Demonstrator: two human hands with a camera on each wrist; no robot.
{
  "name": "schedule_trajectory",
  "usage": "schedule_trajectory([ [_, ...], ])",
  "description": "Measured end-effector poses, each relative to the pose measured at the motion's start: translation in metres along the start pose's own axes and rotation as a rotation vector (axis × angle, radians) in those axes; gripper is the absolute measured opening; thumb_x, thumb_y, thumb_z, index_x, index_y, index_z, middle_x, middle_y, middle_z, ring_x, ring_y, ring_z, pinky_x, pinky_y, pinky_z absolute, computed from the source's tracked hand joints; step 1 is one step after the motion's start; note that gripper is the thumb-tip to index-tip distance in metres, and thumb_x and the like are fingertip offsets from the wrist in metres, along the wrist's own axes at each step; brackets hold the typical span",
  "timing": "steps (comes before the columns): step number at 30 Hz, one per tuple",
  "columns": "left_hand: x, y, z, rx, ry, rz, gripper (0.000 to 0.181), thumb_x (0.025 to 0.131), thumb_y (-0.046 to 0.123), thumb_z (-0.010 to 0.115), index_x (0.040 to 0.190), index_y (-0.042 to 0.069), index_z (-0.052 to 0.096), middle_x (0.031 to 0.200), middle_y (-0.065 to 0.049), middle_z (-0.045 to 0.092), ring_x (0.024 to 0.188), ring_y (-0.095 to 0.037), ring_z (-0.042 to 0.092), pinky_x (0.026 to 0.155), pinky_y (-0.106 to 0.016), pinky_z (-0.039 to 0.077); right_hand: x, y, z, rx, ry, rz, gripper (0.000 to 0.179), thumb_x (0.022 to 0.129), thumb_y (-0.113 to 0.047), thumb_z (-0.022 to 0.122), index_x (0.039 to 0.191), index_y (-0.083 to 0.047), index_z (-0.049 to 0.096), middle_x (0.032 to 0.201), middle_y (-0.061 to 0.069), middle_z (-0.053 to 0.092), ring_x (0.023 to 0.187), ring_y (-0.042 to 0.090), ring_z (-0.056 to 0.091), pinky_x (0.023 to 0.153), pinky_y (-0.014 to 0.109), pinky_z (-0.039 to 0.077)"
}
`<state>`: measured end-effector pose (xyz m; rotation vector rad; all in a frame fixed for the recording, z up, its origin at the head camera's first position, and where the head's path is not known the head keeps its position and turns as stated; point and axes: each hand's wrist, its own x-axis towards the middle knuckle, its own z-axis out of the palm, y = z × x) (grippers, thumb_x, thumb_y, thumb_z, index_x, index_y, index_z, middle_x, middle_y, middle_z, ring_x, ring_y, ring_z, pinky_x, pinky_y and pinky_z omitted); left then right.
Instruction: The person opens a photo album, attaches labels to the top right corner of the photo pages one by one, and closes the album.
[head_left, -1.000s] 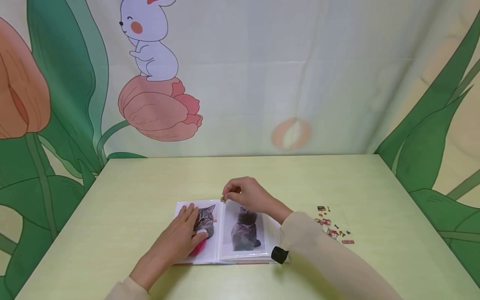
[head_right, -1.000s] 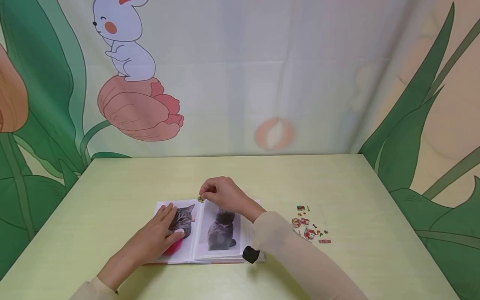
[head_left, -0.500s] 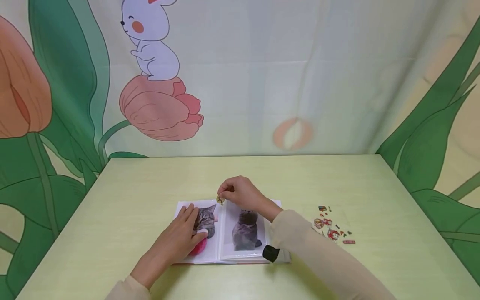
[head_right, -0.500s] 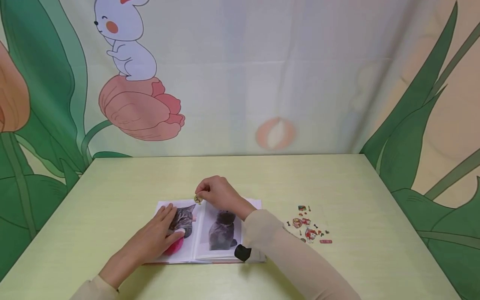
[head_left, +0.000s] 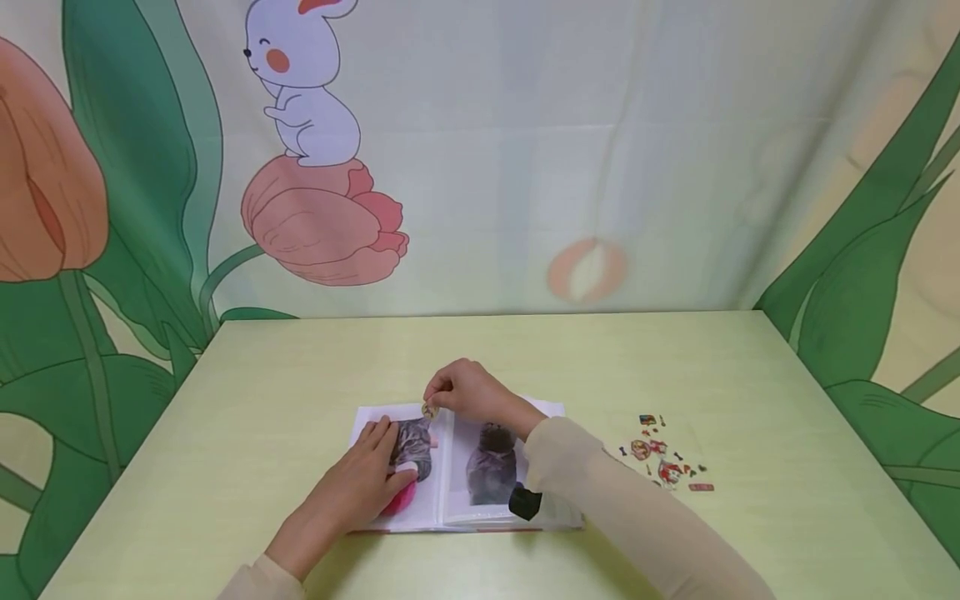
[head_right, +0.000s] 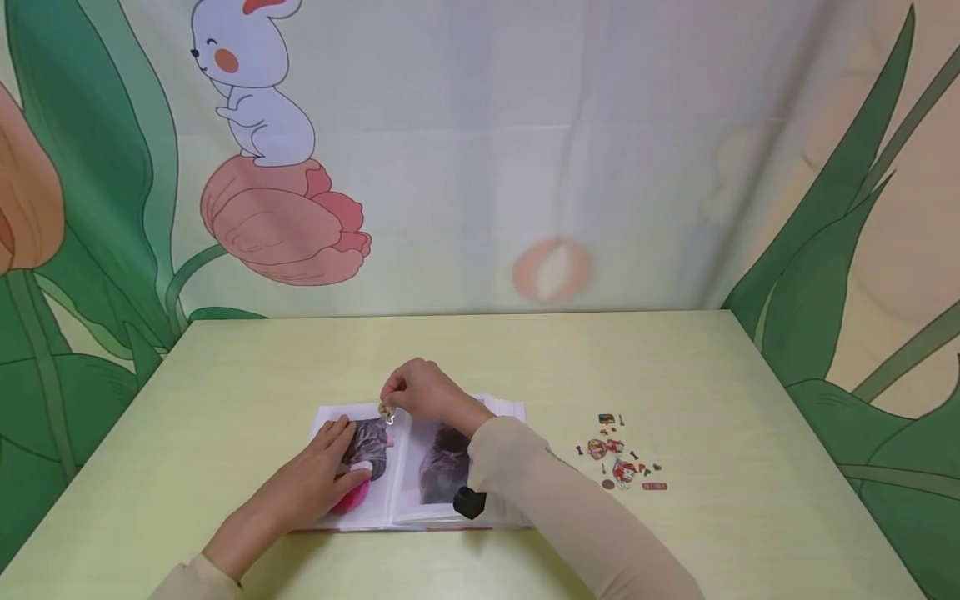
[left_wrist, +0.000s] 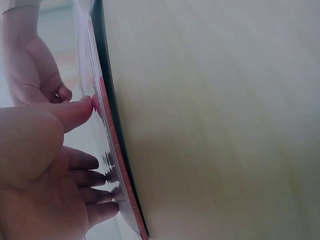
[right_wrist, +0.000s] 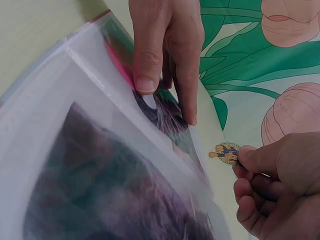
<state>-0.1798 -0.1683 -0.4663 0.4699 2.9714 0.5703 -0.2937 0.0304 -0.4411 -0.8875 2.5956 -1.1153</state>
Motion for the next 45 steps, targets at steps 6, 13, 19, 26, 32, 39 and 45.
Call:
schedule_trajectory([
  [6,-0.001,0.0,-0.002,-0.002,-0.01,0.003,0.073,0.102,0.031,0.066,0.149,-0.018,0.038,0.159,-0.036,0.03,0.149,-0.053,0.025,0.119,-0.059,0.028,0.005,0.004,0.004,-0.012,-0.009,0.02,0.014,0.099,-0.005,0.067,0.093,-0.005,0.08,0.086,0.0,0.075,0.069,0.008,0.049,0.058,0.018,0.036],
  [13,0.0,0.001,-0.005,-0.011,-0.022,0.001,0.073,0.102,0.031,0.066,0.149,-0.017,0.038,0.159,-0.036,0.03,0.149,-0.053,0.025,0.119,-0.059,0.028,0.01,0.007,0.005,-0.005,-0.023,0.026,0.015,0.1,-0.004,0.065,0.094,-0.004,0.08,0.087,0.002,0.075,0.065,0.008,0.048,0.056,0.019,0.036],
  [19,0.0,0.0,-0.004,-0.007,-0.016,0.007,0.073,0.102,0.031,0.066,0.148,-0.018,0.039,0.159,-0.036,0.031,0.148,-0.053,0.026,0.119,-0.059,0.028,0.013,0.01,0.005,-0.003,-0.037,0.022,0.015,0.099,-0.004,0.066,0.094,-0.004,0.08,0.085,0.002,0.075,0.062,0.007,0.044,0.055,0.019,0.033],
  [26,0.0,0.0,-0.004,-0.003,-0.019,-0.008,0.073,0.102,0.031,0.066,0.149,-0.017,0.039,0.16,-0.035,0.03,0.149,-0.052,0.025,0.12,-0.059,0.028,0.015,0.01,0.007,0.014,-0.045,0.025,0.014,0.099,-0.006,0.067,0.094,-0.004,0.08,0.085,0.001,0.075,0.06,0.008,0.042,0.054,0.02,0.032],
  [32,-0.001,0.0,-0.004,0.0,-0.015,-0.007,0.072,0.101,0.031,0.067,0.148,-0.017,0.04,0.159,-0.035,0.031,0.148,-0.053,0.026,0.119,-0.059,0.029,0.016,0.01,0.009,-0.005,-0.053,0.022,0.015,0.1,-0.006,0.066,0.095,-0.005,0.08,0.087,0.001,0.075,0.061,0.008,0.043,0.055,0.02,0.033],
  [39,0.0,0.0,-0.003,0.01,-0.017,-0.015,0.073,0.101,0.032,0.067,0.149,-0.017,0.04,0.159,-0.035,0.031,0.148,-0.053,0.026,0.119,-0.058,0.029,0.015,0.01,0.01,-0.04,-0.047,0.03,0.015,0.1,-0.006,0.066,0.093,-0.006,0.08,0.086,0.001,0.075,0.062,0.008,0.045,0.055,0.019,0.034],
  [45,-0.001,0.0,-0.003,0.015,-0.007,-0.005,0.074,0.101,0.032,0.068,0.147,-0.018,0.041,0.158,-0.036,0.032,0.148,-0.053,0.027,0.119,-0.058,0.029,0.015,0.008,0.012,-0.074,-0.052,0.029,0.015,0.099,-0.004,0.067,0.091,-0.006,0.08,0.084,0.001,0.074,0.066,0.008,0.049,0.059,0.019,0.038],
])
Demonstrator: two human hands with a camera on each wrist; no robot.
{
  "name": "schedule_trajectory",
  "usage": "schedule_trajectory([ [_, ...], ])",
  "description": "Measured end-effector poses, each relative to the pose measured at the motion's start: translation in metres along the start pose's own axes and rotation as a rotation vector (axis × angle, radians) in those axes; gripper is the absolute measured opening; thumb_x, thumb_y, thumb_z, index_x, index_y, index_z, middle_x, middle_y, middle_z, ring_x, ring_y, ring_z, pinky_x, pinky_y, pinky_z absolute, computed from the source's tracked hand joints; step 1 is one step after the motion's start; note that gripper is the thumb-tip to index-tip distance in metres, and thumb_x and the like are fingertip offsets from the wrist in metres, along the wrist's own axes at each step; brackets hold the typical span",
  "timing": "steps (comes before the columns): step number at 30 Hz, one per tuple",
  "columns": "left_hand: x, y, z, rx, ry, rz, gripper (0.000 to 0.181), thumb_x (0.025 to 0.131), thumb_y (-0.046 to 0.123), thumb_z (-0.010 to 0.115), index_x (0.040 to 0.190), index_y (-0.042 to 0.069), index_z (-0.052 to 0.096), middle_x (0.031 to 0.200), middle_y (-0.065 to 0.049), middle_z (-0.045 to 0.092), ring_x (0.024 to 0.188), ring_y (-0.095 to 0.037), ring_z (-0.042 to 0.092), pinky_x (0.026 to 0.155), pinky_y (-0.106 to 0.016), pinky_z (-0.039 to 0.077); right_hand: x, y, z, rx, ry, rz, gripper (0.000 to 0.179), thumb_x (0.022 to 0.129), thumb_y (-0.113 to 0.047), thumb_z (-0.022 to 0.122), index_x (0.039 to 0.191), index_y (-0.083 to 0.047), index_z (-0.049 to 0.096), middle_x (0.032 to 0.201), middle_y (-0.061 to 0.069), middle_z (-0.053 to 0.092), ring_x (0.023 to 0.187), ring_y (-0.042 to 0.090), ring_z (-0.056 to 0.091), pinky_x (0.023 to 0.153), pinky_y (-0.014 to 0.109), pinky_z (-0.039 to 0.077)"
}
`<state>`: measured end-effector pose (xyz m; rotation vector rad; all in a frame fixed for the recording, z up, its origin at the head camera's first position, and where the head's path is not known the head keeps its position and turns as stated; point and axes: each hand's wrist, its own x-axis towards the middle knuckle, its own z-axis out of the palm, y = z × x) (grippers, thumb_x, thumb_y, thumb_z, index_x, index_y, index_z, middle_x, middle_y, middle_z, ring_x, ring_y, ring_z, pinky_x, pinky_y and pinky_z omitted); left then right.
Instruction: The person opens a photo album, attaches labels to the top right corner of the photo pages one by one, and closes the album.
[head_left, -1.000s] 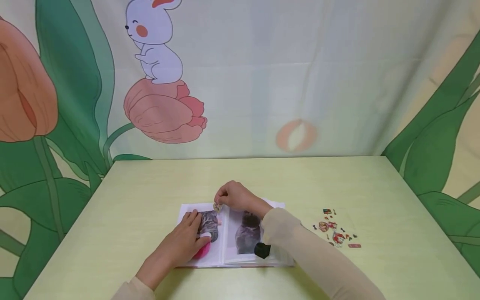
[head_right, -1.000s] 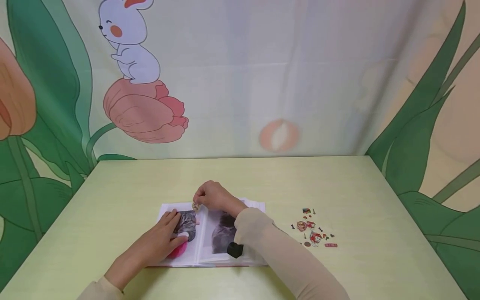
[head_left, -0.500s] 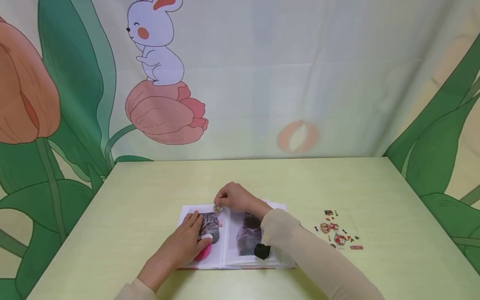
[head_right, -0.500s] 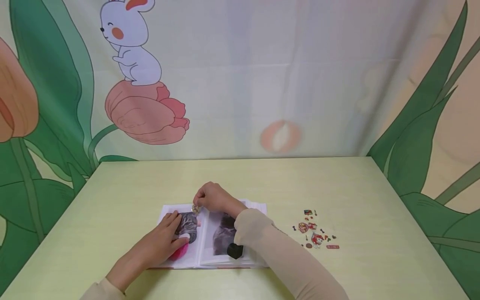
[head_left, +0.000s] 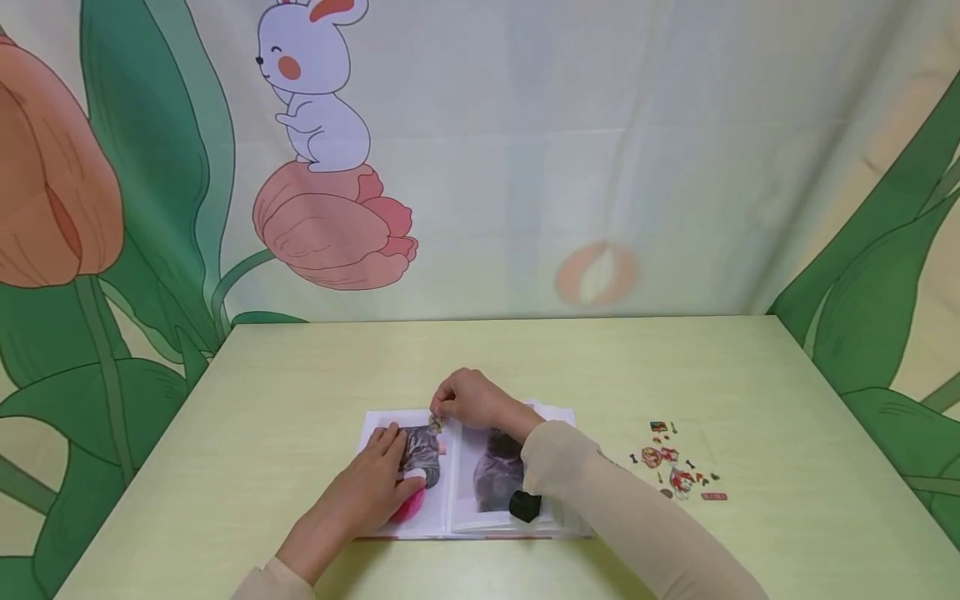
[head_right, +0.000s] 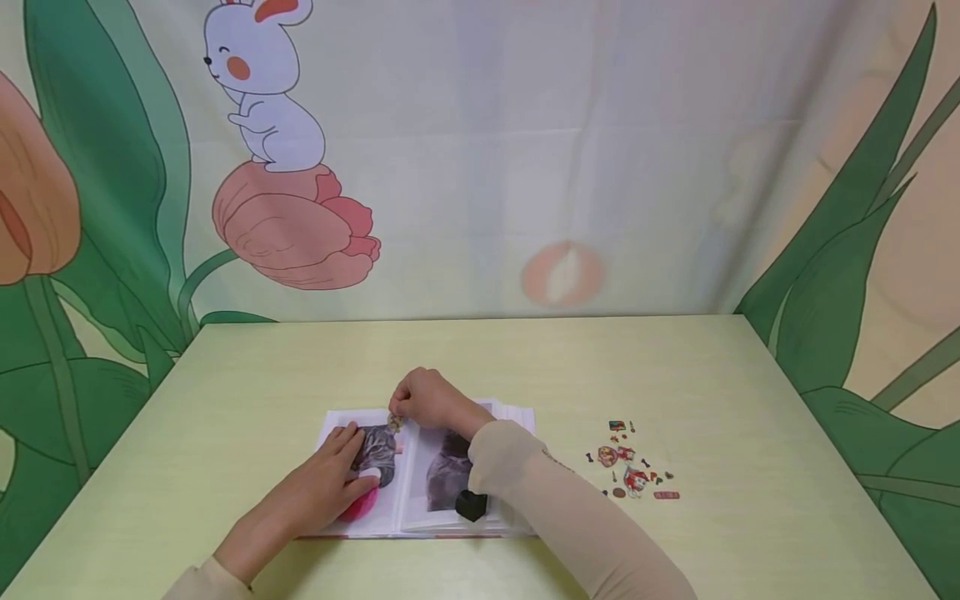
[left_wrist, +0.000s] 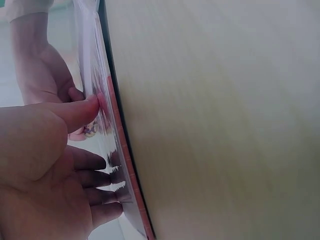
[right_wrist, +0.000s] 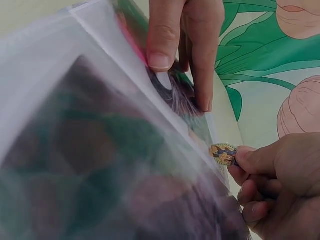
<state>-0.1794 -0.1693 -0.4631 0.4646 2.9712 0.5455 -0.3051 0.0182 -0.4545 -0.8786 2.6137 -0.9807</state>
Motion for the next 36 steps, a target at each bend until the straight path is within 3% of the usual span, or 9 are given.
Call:
schedule_trajectory([
  [8,0.0,0.002,0.001,0.005,0.002,-0.002,0.073,0.099,0.031,0.07,0.147,-0.018,0.042,0.158,-0.036,0.033,0.147,-0.054,0.028,0.119,-0.058,0.029,0.0,0.005,0.005,-0.094,0.007,-0.037,0.017,0.1,-0.005,0.065,0.097,-0.007,0.082,0.094,0.0,0.076,0.079,0.008,0.059,0.073,0.021,0.048],
  [13,-0.001,0.002,0.001,0.006,-0.008,-0.01,0.074,0.1,0.031,0.07,0.147,-0.018,0.041,0.158,-0.036,0.032,0.148,-0.053,0.027,0.119,-0.058,0.028,-0.003,0.003,0.006,-0.142,0.004,-0.073,0.019,0.1,-0.001,0.064,0.103,-0.005,0.081,0.104,0.006,0.078,0.097,0.016,0.069,0.085,0.028,0.055],
  [20,0.0,0.001,0.002,0.014,-0.001,-0.003,0.073,0.099,0.03,0.07,0.147,-0.018,0.042,0.158,-0.036,0.033,0.147,-0.054,0.027,0.119,-0.058,0.029,-0.006,0.003,0.006,-0.238,-0.01,-0.141,0.024,0.101,0.002,0.058,0.112,-0.003,0.079,0.114,0.009,0.076,0.113,0.024,0.069,0.098,0.035,0.055],
  [30,0.0,0.001,0.002,0.028,-0.013,-0.016,0.073,0.099,0.03,0.07,0.147,-0.017,0.042,0.158,-0.035,0.032,0.148,-0.053,0.027,0.12,-0.058,0.028,-0.01,0.007,0.006,-0.361,0.024,-0.198,0.029,0.102,0.001,0.055,0.123,-0.003,0.075,0.116,0.011,0.073,0.112,0.026,0.067,0.101,0.036,0.052],
  [36,0.0,0.001,0.001,0.031,-0.019,-0.021,0.073,0.1,0.031,0.069,0.148,-0.017,0.041,0.159,-0.035,0.032,0.149,-0.053,0.026,0.12,-0.058,0.028,-0.026,0.003,0.005,-0.484,0.088,-0.223,0.027,0.103,-0.007,0.059,0.126,-0.005,0.074,0.121,0.009,0.072,0.115,0.027,0.064,0.1,0.04,0.053],
])
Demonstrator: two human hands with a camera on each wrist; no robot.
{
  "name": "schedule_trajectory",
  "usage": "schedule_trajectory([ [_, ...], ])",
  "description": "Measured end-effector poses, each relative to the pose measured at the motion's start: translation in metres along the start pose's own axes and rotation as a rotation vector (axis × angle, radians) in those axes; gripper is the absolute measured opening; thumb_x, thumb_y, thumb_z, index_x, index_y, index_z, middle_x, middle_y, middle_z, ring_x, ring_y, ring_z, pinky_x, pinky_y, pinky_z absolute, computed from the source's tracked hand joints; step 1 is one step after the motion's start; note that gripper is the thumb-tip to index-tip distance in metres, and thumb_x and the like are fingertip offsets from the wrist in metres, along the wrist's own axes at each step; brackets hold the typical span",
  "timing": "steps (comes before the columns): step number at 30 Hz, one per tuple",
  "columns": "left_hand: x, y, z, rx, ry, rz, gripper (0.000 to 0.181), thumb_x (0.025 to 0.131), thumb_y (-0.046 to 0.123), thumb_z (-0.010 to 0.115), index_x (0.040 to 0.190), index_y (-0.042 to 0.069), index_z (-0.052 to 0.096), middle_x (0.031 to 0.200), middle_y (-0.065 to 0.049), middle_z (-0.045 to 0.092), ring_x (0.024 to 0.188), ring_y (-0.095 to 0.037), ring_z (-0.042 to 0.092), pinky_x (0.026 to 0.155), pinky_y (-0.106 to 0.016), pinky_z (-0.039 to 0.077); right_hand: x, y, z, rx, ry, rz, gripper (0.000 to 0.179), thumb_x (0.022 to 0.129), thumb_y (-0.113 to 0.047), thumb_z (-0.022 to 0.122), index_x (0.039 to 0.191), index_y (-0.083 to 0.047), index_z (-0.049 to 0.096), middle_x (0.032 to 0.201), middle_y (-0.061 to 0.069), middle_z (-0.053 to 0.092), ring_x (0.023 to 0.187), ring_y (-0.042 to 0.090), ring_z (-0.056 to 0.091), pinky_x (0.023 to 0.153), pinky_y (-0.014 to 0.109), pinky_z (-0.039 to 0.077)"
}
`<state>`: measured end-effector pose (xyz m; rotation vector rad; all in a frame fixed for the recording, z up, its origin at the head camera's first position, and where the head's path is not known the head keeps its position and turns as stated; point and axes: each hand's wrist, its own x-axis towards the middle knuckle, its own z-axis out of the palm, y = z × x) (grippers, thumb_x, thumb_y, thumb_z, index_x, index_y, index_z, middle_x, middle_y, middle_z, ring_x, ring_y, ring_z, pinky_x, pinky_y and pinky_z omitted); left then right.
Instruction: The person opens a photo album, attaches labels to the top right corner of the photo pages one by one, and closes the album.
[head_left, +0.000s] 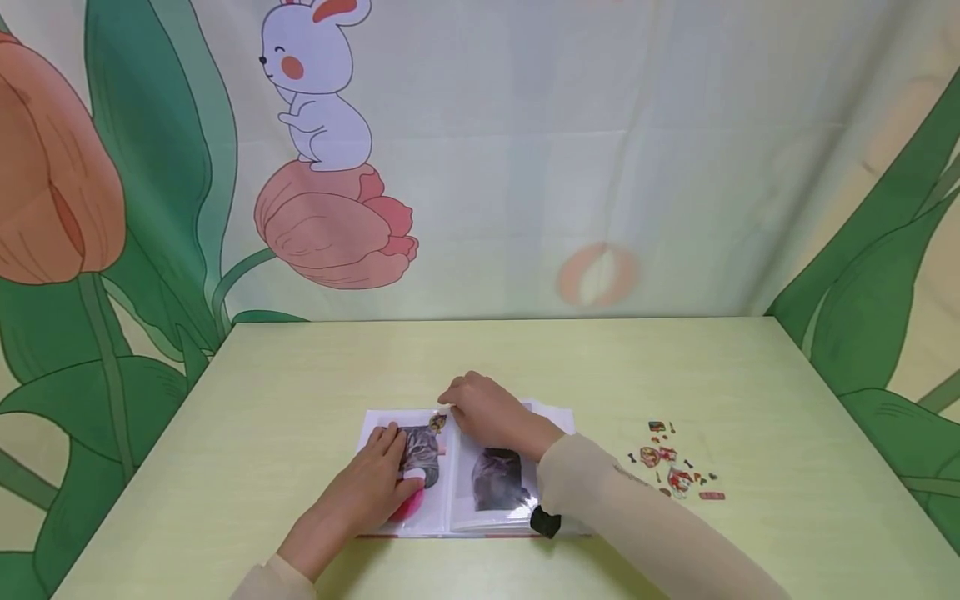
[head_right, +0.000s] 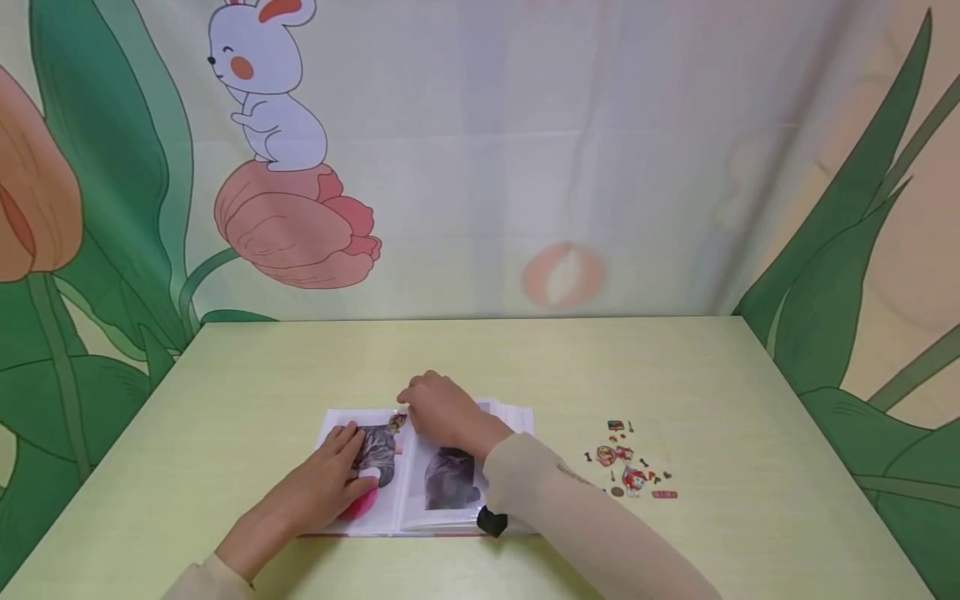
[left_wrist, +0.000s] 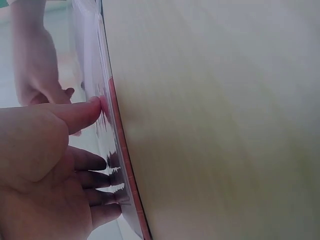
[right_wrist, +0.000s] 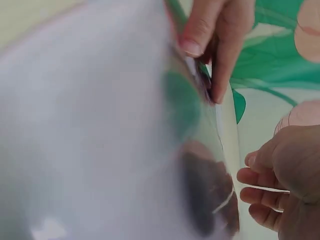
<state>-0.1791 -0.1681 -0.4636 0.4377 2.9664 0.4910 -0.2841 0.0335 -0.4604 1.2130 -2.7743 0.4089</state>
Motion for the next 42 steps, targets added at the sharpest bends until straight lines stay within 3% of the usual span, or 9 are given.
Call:
schedule_trajectory([
  [4,0.0,0.0,0.0,0.003,0.0,0.006,0.073,0.1,0.031,0.068,0.149,-0.016,0.04,0.159,-0.035,0.031,0.149,-0.052,0.026,0.12,-0.058,0.028,-0.015,-0.009,0.0,-0.151,-0.005,-0.031,0.03,0.106,-0.02,0.059,0.131,-0.011,0.071,0.13,0.005,0.069,0.125,0.025,0.059,0.099,0.043,0.051],
  [9,0.0,-0.001,0.001,0.011,0.004,0.021,0.073,0.1,0.03,0.068,0.149,-0.017,0.04,0.159,-0.035,0.032,0.148,-0.052,0.026,0.12,-0.058,0.028,-0.03,-0.02,0.008,-0.249,-0.069,-0.066,0.042,0.109,-0.036,0.05,0.143,-0.015,0.062,0.146,0.002,0.059,0.141,0.023,0.048,0.108,0.047,0.044],
  [18,-0.001,-0.001,0.001,0.01,-0.001,0.032,0.072,0.101,0.029,0.068,0.148,-0.017,0.039,0.158,-0.036,0.031,0.148,-0.053,0.026,0.12,-0.059,0.027,-0.04,-0.031,0.023,-0.24,-0.188,-0.048,0.066,0.11,-0.055,0.03,0.158,-0.011,0.044,0.165,0.003,0.036,0.152,0.021,0.032,0.121,0.063,0.023],
  [28,0.0,0.0,-0.003,0.017,-0.046,0.031,0.072,0.102,0.03,0.066,0.149,-0.018,0.038,0.159,-0.037,0.028,0.149,-0.054,0.023,0.12,-0.06,0.026,-0.039,-0.03,0.023,-0.293,-0.234,0.033,0.081,0.104,-0.07,0.026,0.161,-0.013,0.038,0.167,0.002,0.033,0.155,0.024,0.026,0.121,0.065,0.019],
  [34,0.001,0.0,-0.003,0.019,-0.052,0.03,0.072,0.102,0.029,0.066,0.149,-0.018,0.037,0.16,-0.037,0.027,0.149,-0.054,0.022,0.12,-0.059,0.026,-0.038,-0.027,0.02,-0.287,-0.232,0.066,0.081,0.104,-0.07,0.031,0.162,-0.014,0.036,0.166,0.001,0.034,0.155,0.023,0.025,0.122,0.063,0.019],
  [42,0.003,-0.001,-0.002,0.027,-0.063,0.017,0.074,0.102,0.031,0.066,0.15,-0.016,0.037,0.16,-0.036,0.027,0.149,-0.053,0.022,0.12,-0.059,0.026,-0.042,-0.024,0.021,-0.23,-0.186,0.014,0.076,0.106,-0.064,0.034,0.16,-0.011,0.039,0.166,0.005,0.034,0.155,0.023,0.024,0.123,0.062,0.014],
])
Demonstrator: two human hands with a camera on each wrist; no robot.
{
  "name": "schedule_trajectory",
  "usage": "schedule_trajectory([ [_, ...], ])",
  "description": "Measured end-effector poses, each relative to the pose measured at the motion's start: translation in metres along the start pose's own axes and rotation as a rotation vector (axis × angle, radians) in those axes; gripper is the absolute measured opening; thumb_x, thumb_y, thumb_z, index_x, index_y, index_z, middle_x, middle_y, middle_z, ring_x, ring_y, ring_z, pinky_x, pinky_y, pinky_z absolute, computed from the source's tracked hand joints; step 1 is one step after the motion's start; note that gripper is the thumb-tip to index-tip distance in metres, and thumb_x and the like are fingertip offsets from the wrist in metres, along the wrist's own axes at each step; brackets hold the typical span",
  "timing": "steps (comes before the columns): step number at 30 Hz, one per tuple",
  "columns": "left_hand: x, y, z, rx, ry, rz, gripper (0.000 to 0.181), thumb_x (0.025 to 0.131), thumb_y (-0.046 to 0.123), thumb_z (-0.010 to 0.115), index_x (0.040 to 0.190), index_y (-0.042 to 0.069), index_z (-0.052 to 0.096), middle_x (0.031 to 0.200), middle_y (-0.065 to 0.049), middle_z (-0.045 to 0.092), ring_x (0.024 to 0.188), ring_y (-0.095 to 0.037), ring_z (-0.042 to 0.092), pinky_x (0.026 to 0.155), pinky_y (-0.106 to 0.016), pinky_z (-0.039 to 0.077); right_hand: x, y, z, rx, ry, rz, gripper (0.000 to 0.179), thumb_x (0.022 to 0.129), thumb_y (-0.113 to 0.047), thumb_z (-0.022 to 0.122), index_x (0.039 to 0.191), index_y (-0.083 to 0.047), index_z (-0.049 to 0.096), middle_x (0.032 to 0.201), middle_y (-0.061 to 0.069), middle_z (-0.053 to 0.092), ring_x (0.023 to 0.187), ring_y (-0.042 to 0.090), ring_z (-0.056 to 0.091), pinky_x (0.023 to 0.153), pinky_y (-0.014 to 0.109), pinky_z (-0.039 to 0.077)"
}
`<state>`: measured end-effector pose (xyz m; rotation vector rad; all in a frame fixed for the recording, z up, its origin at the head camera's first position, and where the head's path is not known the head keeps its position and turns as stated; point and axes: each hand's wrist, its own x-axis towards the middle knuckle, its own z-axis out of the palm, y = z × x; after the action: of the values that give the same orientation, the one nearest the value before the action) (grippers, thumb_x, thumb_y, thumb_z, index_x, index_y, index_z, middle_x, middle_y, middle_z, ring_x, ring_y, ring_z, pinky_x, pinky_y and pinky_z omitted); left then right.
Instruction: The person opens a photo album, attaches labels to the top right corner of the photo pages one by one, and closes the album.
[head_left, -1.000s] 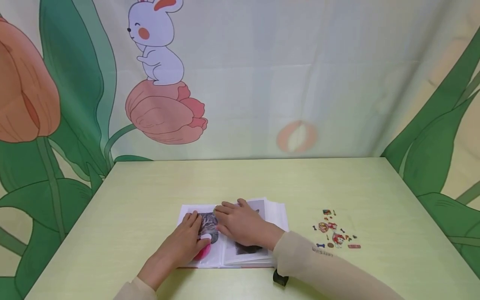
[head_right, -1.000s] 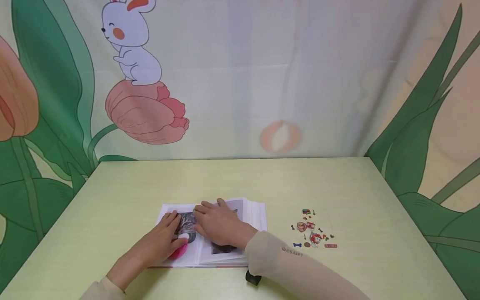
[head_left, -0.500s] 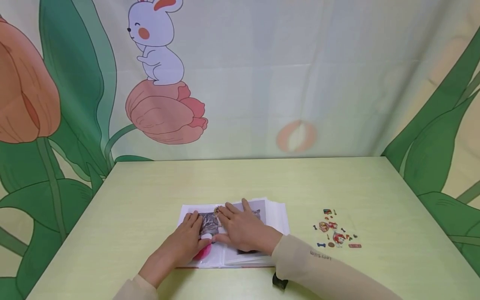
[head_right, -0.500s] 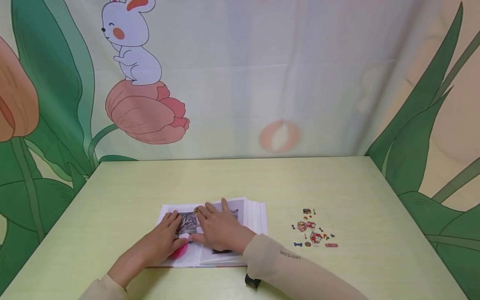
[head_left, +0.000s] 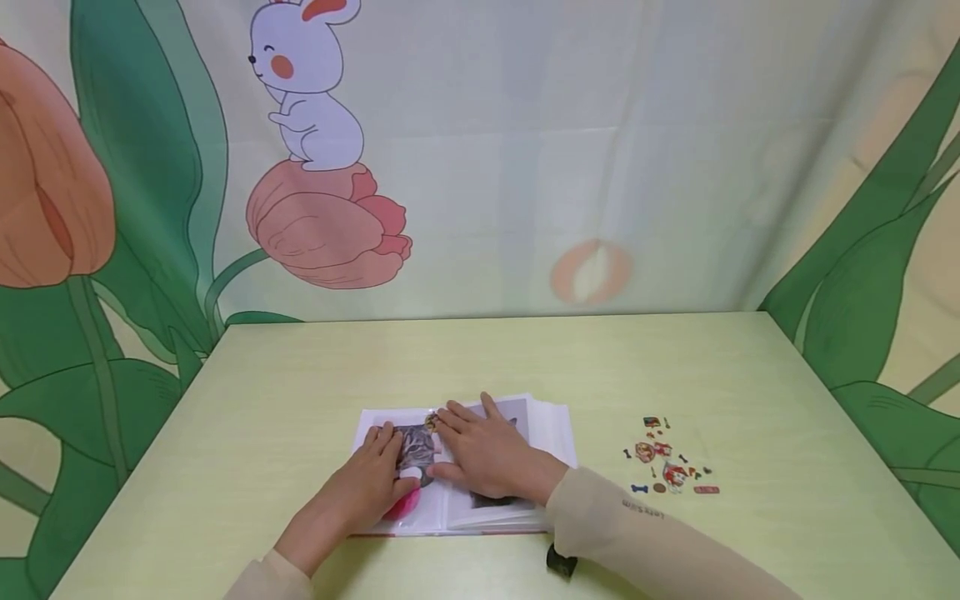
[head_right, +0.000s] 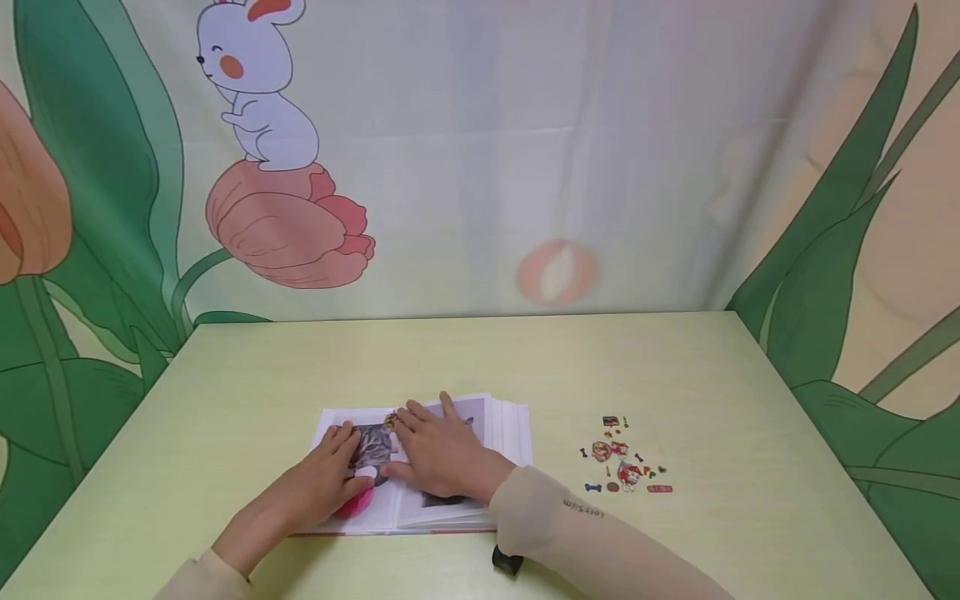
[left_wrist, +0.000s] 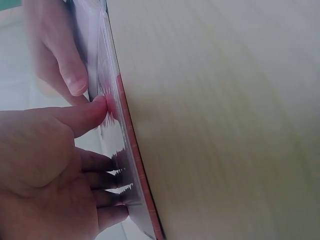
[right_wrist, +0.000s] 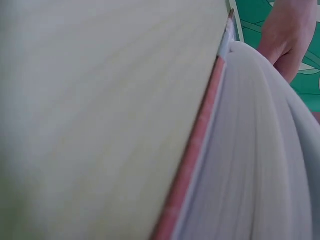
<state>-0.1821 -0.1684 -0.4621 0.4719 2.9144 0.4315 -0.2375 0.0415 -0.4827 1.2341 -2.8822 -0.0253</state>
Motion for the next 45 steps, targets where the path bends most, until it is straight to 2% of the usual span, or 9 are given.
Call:
schedule_trajectory([
  [5,-0.001,0.0,-0.001,0.003,-0.003,0.001,0.073,0.102,0.03,0.065,0.15,-0.017,0.036,0.16,-0.036,0.027,0.149,-0.053,0.022,0.12,-0.059,0.026,-0.005,-0.004,-0.002,0.02,0.014,-0.119,0.07,0.109,-0.057,0.034,0.159,-0.009,0.041,0.167,0.006,0.031,0.155,0.022,0.024,0.122,0.066,0.014],
  [7,-0.002,0.0,-0.002,-0.002,-0.001,0.003,0.073,0.102,0.03,0.065,0.15,-0.017,0.036,0.16,-0.037,0.027,0.149,-0.054,0.022,0.12,-0.059,0.025,-0.006,-0.007,-0.004,0.023,-0.001,-0.14,0.069,0.109,-0.057,0.033,0.159,-0.008,0.041,0.167,0.006,0.03,0.155,0.022,0.024,0.121,0.067,0.014],
  [12,0.0,-0.001,0.0,-0.016,-0.001,0.004,0.073,0.102,0.03,0.066,0.15,-0.017,0.036,0.16,-0.037,0.027,0.149,-0.054,0.022,0.12,-0.059,0.025,-0.006,-0.009,-0.003,0.007,-0.039,-0.123,0.073,0.108,-0.06,0.034,0.16,-0.009,0.039,0.168,0.005,0.029,0.156,0.021,0.023,0.121,0.068,0.013],
  [19,0.001,-0.001,0.002,-0.008,0.008,0.01,0.073,0.102,0.031,0.066,0.15,-0.016,0.038,0.16,-0.036,0.029,0.149,-0.053,0.024,0.12,-0.06,0.027,-0.003,-0.005,-0.004,-0.026,-0.035,-0.075,0.081,0.104,-0.068,0.035,0.16,-0.01,0.039,0.168,0.005,0.029,0.155,0.021,0.026,0.12,0.069,0.015],
  [24,0.002,-0.001,0.002,0.0,-0.006,-0.011,0.074,0.102,0.034,0.066,0.151,-0.014,0.038,0.161,-0.034,0.029,0.15,-0.052,0.023,0.119,-0.061,0.028,-0.001,0.0,-0.001,-0.033,-0.036,-0.022,0.083,0.103,-0.071,0.032,0.16,-0.012,0.039,0.167,0.003,0.031,0.154,0.022,0.027,0.12,0.069,0.014],
  [32,0.001,0.0,0.001,-0.006,-0.002,-0.021,0.074,0.102,0.033,0.066,0.151,-0.015,0.038,0.16,-0.035,0.029,0.149,-0.053,0.023,0.118,-0.061,0.029,0.002,0.006,-0.001,-0.037,-0.059,0.042,0.086,0.101,-0.074,0.032,0.162,-0.013,0.035,0.168,0.004,0.03,0.157,0.025,0.018,0.122,0.066,0.014],
  [36,0.002,0.001,0.001,-0.002,-0.007,-0.021,0.073,0.102,0.033,0.066,0.151,-0.015,0.038,0.16,-0.036,0.028,0.149,-0.054,0.023,0.118,-0.061,0.029,0.0,0.006,-0.002,-0.002,-0.032,0.022,0.085,0.102,-0.072,0.031,0.162,-0.012,0.036,0.168,0.005,0.031,0.157,0.023,0.019,0.122,0.065,0.013],
  [40,0.001,0.001,0.001,-0.008,-0.008,-0.007,0.073,0.102,0.032,0.065,0.15,-0.016,0.038,0.159,-0.037,0.028,0.149,-0.054,0.023,0.119,-0.061,0.027,-0.003,0.001,-0.003,0.015,0.002,-0.048,0.084,0.103,-0.071,0.03,0.16,-0.011,0.039,0.167,0.005,0.031,0.156,0.022,0.023,0.122,0.065,0.014],
  [45,0.001,0.0,0.001,-0.014,0.004,0.011,0.072,0.103,0.03,0.065,0.15,-0.017,0.037,0.159,-0.038,0.028,0.148,-0.055,0.023,0.119,-0.06,0.027,-0.005,-0.005,-0.002,0.029,-0.022,-0.104,0.081,0.106,-0.067,0.028,0.16,-0.008,0.039,0.168,0.006,0.028,0.156,0.021,0.023,0.121,0.066,0.013],
])
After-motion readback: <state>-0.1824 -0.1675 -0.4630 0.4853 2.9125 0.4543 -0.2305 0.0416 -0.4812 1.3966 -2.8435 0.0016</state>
